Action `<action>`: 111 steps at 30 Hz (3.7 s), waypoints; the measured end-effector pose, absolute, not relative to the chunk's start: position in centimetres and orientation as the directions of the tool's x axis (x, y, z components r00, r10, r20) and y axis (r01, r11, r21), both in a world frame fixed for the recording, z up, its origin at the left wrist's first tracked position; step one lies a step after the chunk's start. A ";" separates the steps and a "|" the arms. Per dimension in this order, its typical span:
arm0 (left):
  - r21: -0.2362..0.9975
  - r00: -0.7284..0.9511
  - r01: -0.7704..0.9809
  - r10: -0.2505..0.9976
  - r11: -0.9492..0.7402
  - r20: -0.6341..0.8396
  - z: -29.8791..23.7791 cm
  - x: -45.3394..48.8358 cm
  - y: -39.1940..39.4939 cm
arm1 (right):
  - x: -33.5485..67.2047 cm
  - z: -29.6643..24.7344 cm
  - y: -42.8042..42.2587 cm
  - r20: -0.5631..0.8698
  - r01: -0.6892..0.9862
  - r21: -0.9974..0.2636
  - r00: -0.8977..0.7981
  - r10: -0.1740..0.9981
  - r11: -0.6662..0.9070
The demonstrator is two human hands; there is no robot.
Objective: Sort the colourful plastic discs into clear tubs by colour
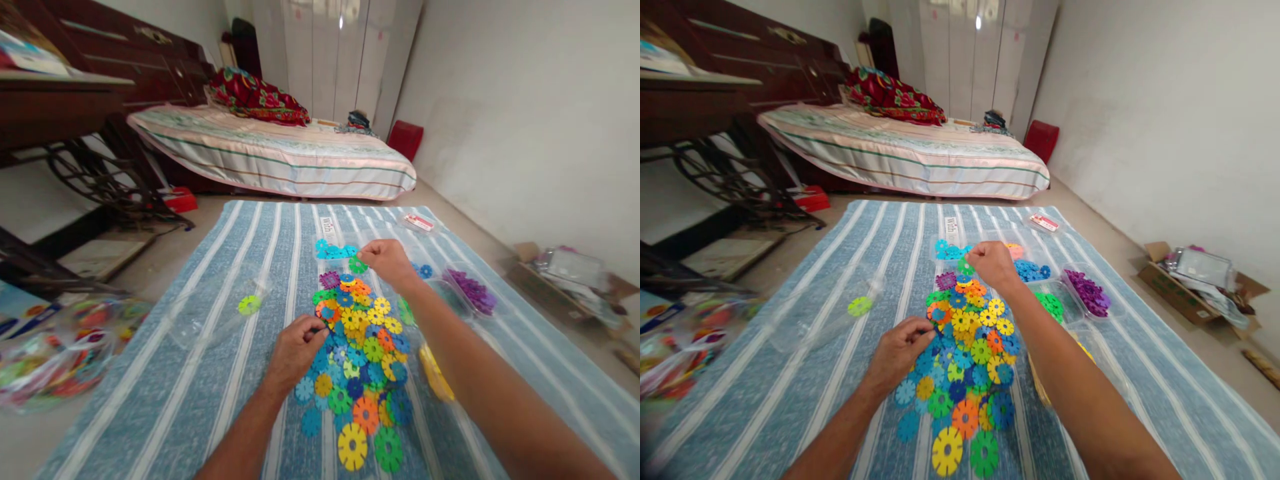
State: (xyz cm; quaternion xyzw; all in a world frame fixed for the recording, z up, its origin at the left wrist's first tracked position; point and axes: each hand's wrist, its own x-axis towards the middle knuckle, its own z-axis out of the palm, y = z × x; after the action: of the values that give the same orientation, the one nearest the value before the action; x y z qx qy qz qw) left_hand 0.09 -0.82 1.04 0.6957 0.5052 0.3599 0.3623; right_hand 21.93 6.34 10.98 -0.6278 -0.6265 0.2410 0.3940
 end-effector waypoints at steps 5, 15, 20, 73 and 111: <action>0.866 0.243 0.448 0.962 -0.222 0.121 1.2 0.1 -0.7 | 25.5 11.3 3.4 0.156 0.705 -0.708 0.095 0.983 0.044; 0.863 0.236 0.447 0.962 -0.234 0.139 1.0 0.3 -0.6 | 31.1 10.6 -3.4 0.244 0.894 -0.434 0.232 0.942 -0.108; 0.856 0.219 0.460 0.964 -0.238 0.151 0.9 0.4 -0.6 | 23.8 8.6 -8.9 0.100 0.800 -0.553 -0.211 0.972 0.230; 0.854 0.205 0.467 0.967 -0.231 0.149 1.5 0.6 -0.9 | 19.5 4.6 -15.2 0.115 0.770 -0.463 -0.439 0.891 0.439; 0.838 0.225 0.474 0.957 -0.271 0.183 0.8 0.3 -0.6 | 16.3 -0.1 -16.1 0.387 0.859 -0.293 -0.295 0.874 0.420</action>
State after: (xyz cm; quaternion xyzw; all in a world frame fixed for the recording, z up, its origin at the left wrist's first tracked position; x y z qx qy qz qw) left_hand 0.31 -0.61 0.84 0.7090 0.5046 0.3646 0.3313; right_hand 16.32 -16.13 -0.09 -0.5383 -0.8047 0.0146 0.2500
